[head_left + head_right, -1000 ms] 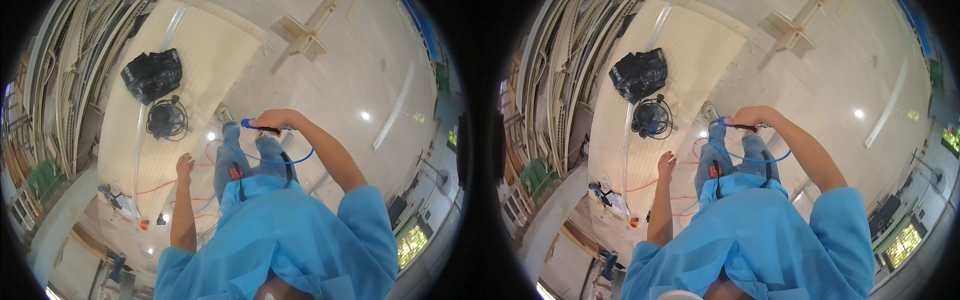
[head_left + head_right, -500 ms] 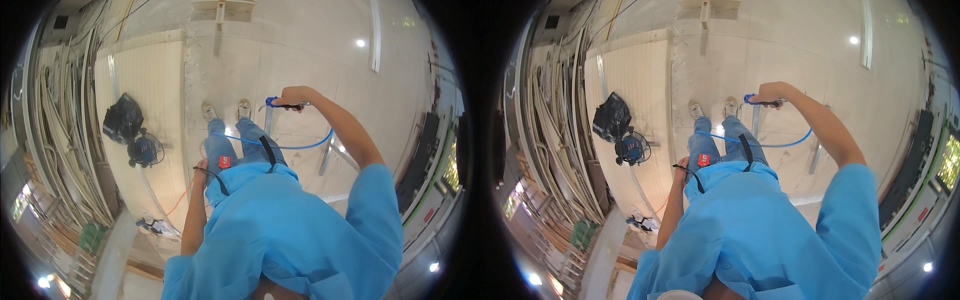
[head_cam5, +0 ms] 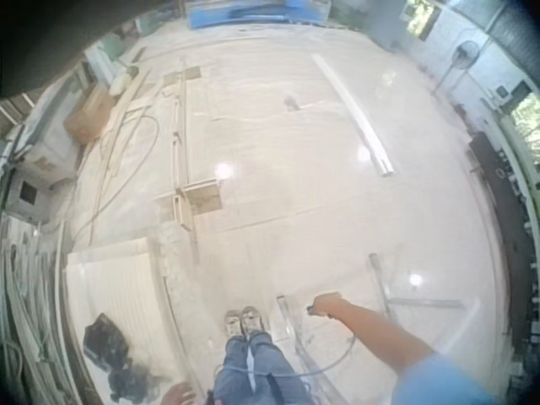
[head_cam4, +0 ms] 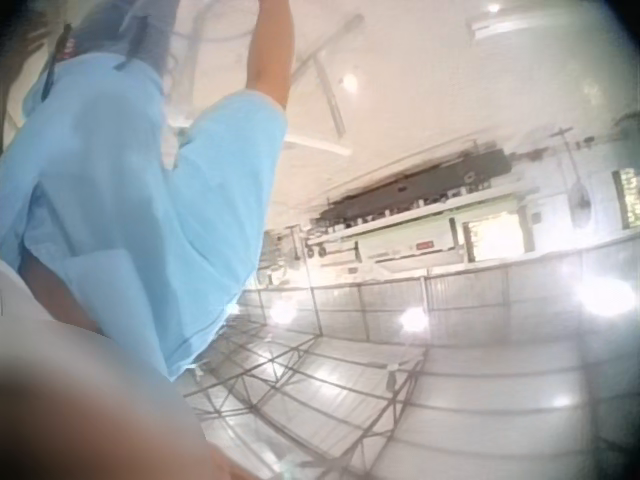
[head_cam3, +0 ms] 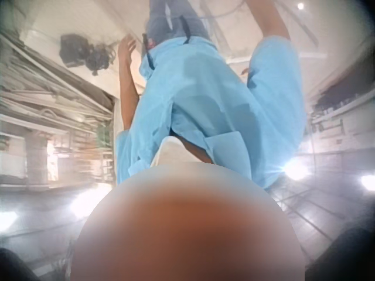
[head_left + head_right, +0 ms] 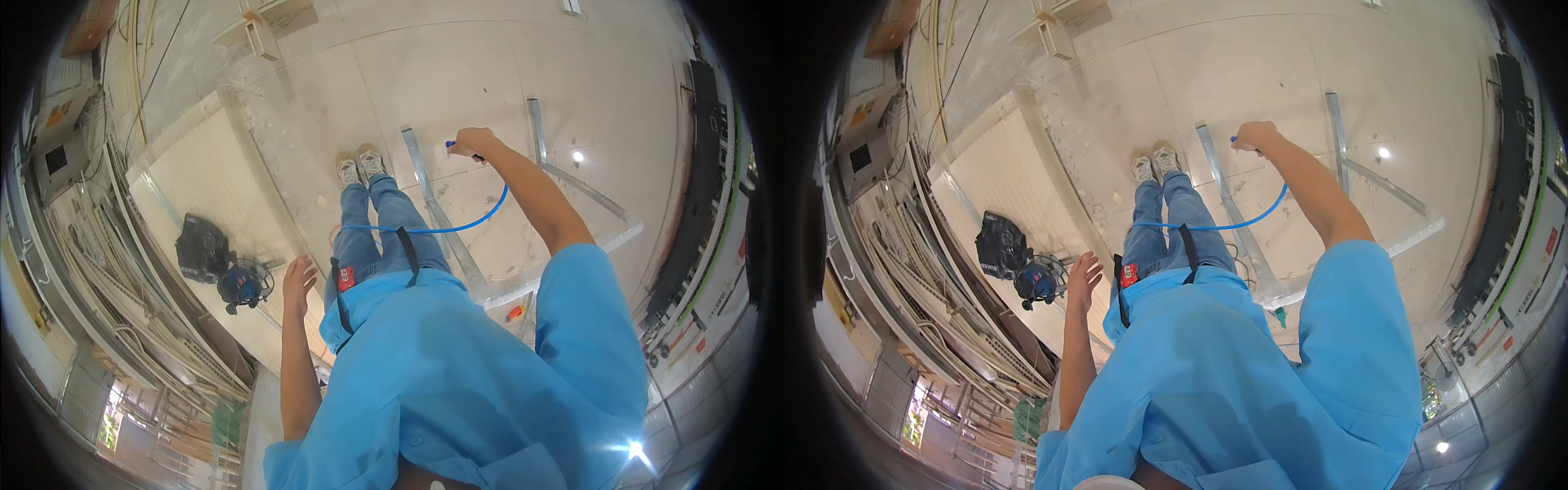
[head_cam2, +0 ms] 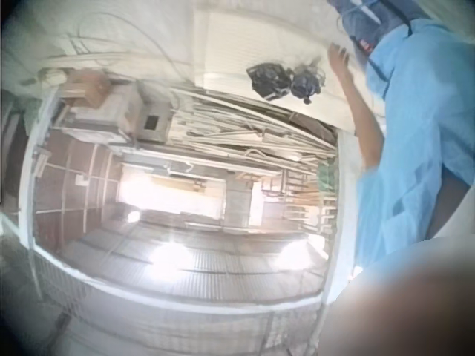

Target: The person handles a small white label, uses a yellow utility knife to cut it, and places the cut piece on a wooden board. They then walk to a workbench, pick up a blue air blower, and use it to clear dust from the surface. The person moves around the workshop, handling tools and materials.

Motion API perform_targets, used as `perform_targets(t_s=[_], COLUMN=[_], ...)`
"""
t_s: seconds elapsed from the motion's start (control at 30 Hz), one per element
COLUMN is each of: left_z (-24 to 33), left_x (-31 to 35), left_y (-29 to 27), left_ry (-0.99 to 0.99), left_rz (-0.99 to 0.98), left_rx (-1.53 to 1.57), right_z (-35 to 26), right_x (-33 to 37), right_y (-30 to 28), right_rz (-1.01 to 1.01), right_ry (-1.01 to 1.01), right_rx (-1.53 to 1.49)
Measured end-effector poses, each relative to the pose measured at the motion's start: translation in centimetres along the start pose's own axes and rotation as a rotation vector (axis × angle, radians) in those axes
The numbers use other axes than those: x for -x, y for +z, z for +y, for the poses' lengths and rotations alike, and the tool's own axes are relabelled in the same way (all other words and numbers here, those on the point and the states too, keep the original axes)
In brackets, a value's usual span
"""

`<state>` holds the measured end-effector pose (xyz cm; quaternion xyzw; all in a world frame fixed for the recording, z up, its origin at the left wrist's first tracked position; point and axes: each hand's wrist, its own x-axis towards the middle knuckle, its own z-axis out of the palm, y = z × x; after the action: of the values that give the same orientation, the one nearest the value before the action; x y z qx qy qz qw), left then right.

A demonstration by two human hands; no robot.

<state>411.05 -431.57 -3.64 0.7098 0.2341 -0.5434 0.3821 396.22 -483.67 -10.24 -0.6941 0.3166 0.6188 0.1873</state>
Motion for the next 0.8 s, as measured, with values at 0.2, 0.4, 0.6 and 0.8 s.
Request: perform_targets(t_s=[0.2, 0.4, 0.6, 0.8], left_z=[-0.4, -0.6, -3.0, -1.3], left_x=[-0.6, -1.6, -5.2, -7.9], left_y=[0.8, 0.9, 3.0, 5.7], left_ry=[0.045, 0.149, 0.286, 0.406], left_rz=[-0.028, -0.03, -0.209, -0.215], left_rx=[-0.029, -0.196, -0.663, -0.919], right_z=[4.4, 2.1, -3.0, -7.5], right_x=[-1.8, 0.3, 13.4, 19.1], right_y=[4.6, 3.8, -2.6, -6.3], right_rz=[0.259, 0.599, -0.476, -0.212], right_ry=[-0.052, -0.176, -0.957, -0.957], right_rx=[-0.453, -0.423, -0.598, -0.216])
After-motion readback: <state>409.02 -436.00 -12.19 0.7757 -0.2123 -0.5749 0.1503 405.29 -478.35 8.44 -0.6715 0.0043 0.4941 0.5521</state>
